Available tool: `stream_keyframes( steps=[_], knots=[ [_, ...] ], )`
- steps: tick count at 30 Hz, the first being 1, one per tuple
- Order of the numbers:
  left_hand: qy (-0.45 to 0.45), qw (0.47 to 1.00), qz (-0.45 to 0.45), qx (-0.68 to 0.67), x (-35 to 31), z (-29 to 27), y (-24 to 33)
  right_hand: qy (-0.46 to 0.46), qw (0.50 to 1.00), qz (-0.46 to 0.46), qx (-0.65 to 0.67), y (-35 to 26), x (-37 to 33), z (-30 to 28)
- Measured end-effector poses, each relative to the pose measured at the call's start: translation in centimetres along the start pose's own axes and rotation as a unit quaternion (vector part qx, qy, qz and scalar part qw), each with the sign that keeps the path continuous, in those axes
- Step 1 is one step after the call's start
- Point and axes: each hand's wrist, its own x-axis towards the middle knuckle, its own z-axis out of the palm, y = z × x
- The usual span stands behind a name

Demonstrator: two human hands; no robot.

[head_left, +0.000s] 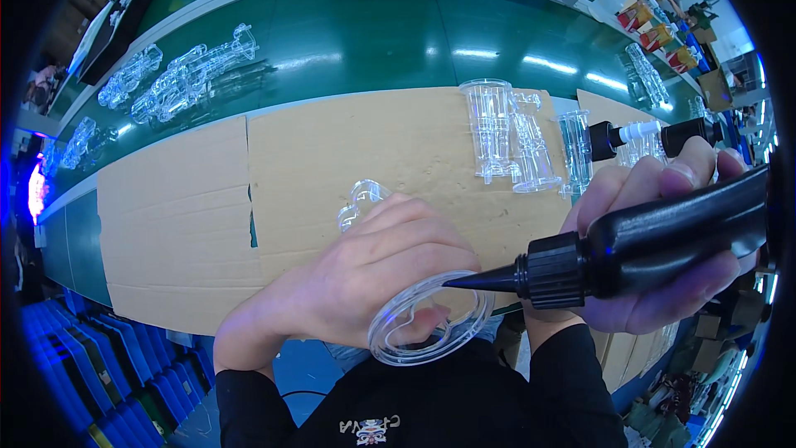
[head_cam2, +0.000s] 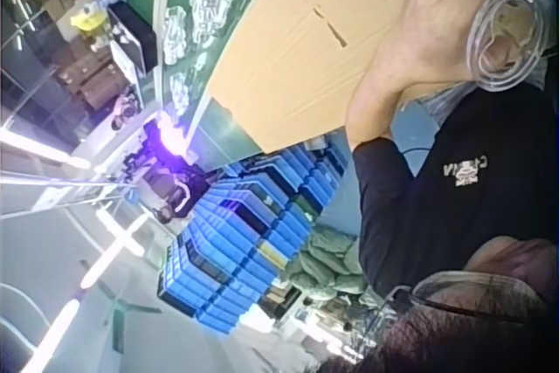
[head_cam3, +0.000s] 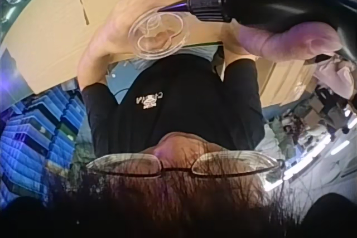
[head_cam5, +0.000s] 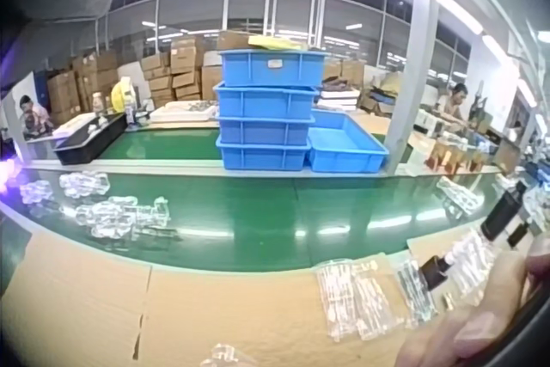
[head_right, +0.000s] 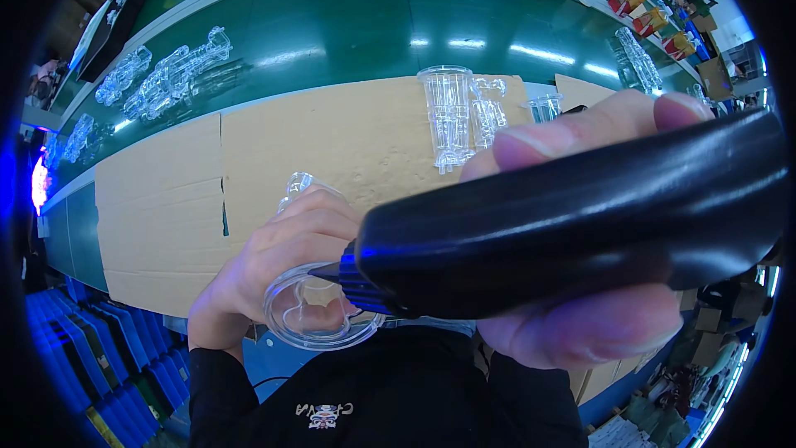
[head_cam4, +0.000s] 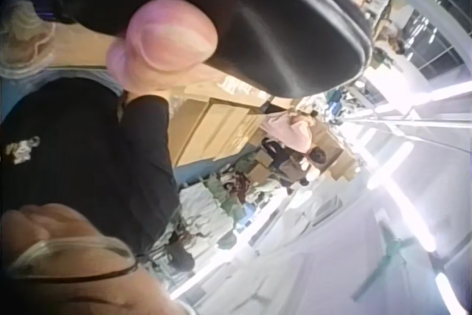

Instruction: Filling plastic components with liquid and assembling them into clear plastic figurines.

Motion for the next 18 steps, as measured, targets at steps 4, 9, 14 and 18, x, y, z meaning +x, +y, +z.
stream_keyframes(
  steps=[4, 9, 14, 18],
  knots=[
    [0.007, 1.0, 0.005, -0.005, 0.1, 0.1, -0.1, 0.011, 1.0, 0.0, 0.001, -0.7, -0.1, -0.6],
    [0.016, 1.0, 0.01, -0.001, 0.3, 0.2, -0.1, 0.023, 1.0, -0.001, 0.003, -0.8, -0.1, -1.1],
    [0.019, 1.0, 0.009, 0.001, 0.4, 0.4, 0.0, 0.035, 0.999, -0.001, 0.006, -1.0, 0.0, -1.7],
    [0.023, 1.0, 0.003, -0.004, 0.7, 0.7, 0.1, 0.044, 0.999, 0.0, 0.008, -2.2, -0.5, -2.4]
  ],
)
